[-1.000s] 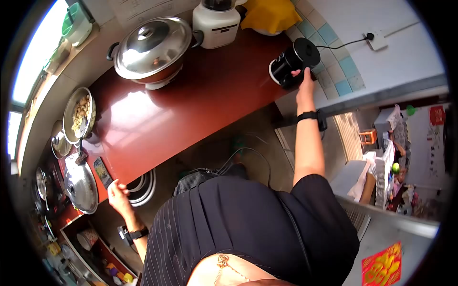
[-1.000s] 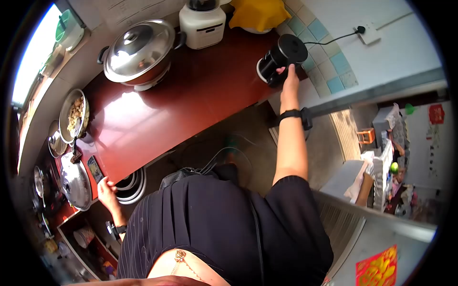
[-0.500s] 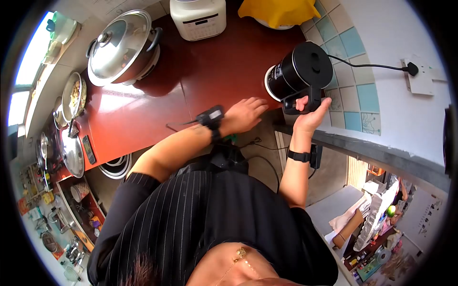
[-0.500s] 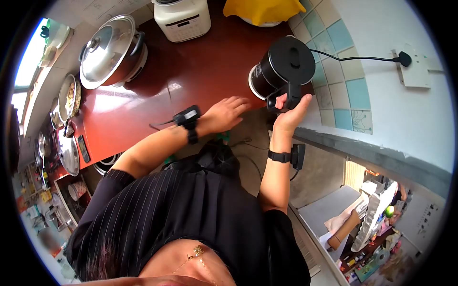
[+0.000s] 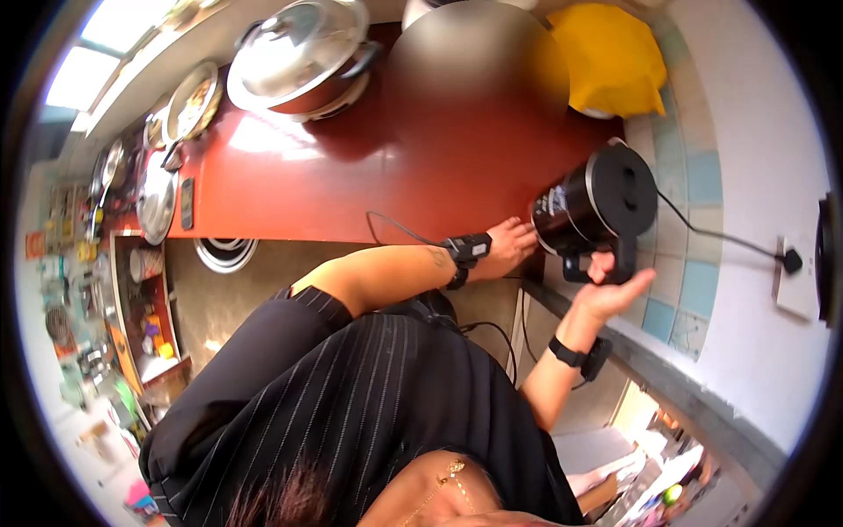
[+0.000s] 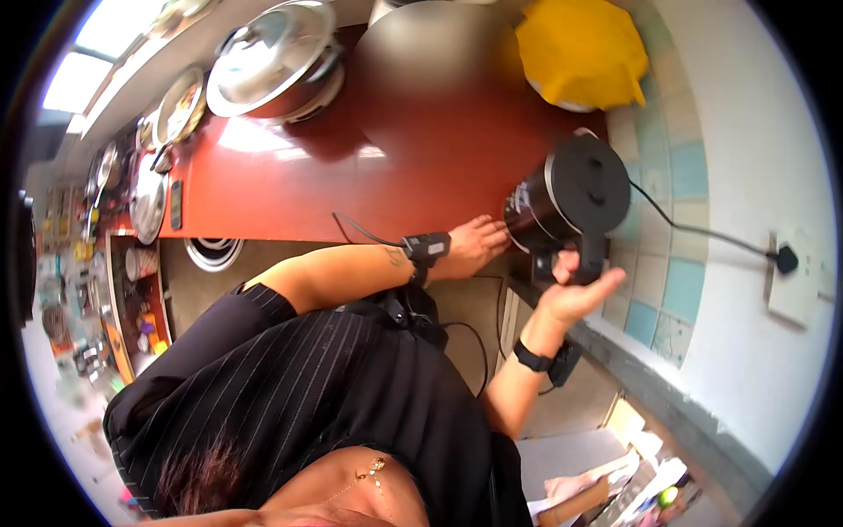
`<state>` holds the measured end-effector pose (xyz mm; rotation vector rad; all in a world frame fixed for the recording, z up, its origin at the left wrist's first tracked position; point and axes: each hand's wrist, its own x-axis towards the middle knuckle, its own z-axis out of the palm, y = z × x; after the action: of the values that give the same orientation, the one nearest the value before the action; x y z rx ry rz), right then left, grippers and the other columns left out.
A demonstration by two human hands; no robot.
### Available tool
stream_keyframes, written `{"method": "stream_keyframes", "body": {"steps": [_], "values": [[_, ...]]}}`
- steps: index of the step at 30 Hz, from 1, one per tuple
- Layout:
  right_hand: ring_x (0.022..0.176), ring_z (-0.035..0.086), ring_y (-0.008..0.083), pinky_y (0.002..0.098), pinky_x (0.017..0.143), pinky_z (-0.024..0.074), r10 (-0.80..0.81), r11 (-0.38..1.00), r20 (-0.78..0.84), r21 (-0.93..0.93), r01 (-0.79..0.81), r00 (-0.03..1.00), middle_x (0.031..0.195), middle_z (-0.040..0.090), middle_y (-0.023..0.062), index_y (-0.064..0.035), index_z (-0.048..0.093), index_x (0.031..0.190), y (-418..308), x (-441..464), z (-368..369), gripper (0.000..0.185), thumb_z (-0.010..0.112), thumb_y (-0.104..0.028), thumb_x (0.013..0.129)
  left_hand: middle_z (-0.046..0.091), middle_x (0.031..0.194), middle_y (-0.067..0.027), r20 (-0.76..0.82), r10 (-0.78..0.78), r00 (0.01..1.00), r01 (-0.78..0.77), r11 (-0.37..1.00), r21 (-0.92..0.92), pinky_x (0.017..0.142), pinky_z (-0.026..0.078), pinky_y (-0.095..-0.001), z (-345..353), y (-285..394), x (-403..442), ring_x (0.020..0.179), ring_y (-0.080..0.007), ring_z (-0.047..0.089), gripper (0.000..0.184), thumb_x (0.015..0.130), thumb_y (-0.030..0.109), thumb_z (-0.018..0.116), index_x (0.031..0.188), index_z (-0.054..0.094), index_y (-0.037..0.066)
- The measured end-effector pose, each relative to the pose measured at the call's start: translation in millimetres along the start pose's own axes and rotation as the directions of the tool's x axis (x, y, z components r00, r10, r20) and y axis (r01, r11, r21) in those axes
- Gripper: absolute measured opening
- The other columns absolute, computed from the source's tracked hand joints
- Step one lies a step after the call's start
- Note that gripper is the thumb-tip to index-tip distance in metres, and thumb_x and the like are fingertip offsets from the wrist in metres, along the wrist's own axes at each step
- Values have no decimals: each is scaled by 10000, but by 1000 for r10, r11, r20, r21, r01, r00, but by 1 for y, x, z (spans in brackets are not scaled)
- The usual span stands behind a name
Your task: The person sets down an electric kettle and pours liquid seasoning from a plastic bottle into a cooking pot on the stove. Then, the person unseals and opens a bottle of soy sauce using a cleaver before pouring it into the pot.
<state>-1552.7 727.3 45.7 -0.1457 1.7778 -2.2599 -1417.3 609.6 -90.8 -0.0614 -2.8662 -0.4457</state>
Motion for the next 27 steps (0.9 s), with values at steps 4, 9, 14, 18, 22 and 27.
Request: {"method": "stream_keyframes", "body": {"steps": [4,9,14,18,22,27], "values": [[481,398,130,229,473,288,-4,1000,78,13,3,997,570,511,55,-66,539,632,-17,-11,11,779,285,-699,1010,596,1306,-145,-153,-38,988,46,998,49,1083,415,-473,4,9,-33,1262,-300,550,448,835,203,600,1235,650,7],[474,356,94,212,463,246,-76,997,293,30,70,953,557,399,-9,-101,486,668,-29,-58,40,714,301,-698,1013,628,1122,-124,14,-91,996,92,982,-163,956,487,-399,-27,5,-128,1090,-282,602,238,815,180,634,999,653,31],[464,339,117,215,451,275,-36,999,392,30,26,919,493,372,8,-110,437,578,-34,-134,75,725,294,-665,1022,612,1084,-135,102,-468,878,479,852,-213,907,506,-417,-95,-5,-277,1088,-311,578,219,849,182,649,995,645,20],[435,334,106,212,443,281,-32,999,495,29,20,869,497,372,7,-99,463,608,-46,-219,118,711,322,-657,1025,629,1054,-143,-172,-763,623,745,645,-167,889,517,-438,-150,13,-413,1004,-335,605,211,918,192,627,1046,657,27],[419,343,98,221,442,289,5,997,578,59,-48,816,497,367,-4,-96,491,654,-54,-332,186,696,346,-669,1021,665,1004,-134,-464,-774,432,794,570,-213,866,535,-442,-185,50,-574,962,-341,630,199,926,192,628,1042,675,37],[442,323,129,284,589,374,66,985,813,38,-166,578,482,341,-12,-127,430,625,-56,-491,275,646,338,-609,1045,694,1011,-126,-426,-895,129,938,251,-241,881,534,-429,-216,141,-769,982,-326,649,197,968,196,577,983,694,37]]}}
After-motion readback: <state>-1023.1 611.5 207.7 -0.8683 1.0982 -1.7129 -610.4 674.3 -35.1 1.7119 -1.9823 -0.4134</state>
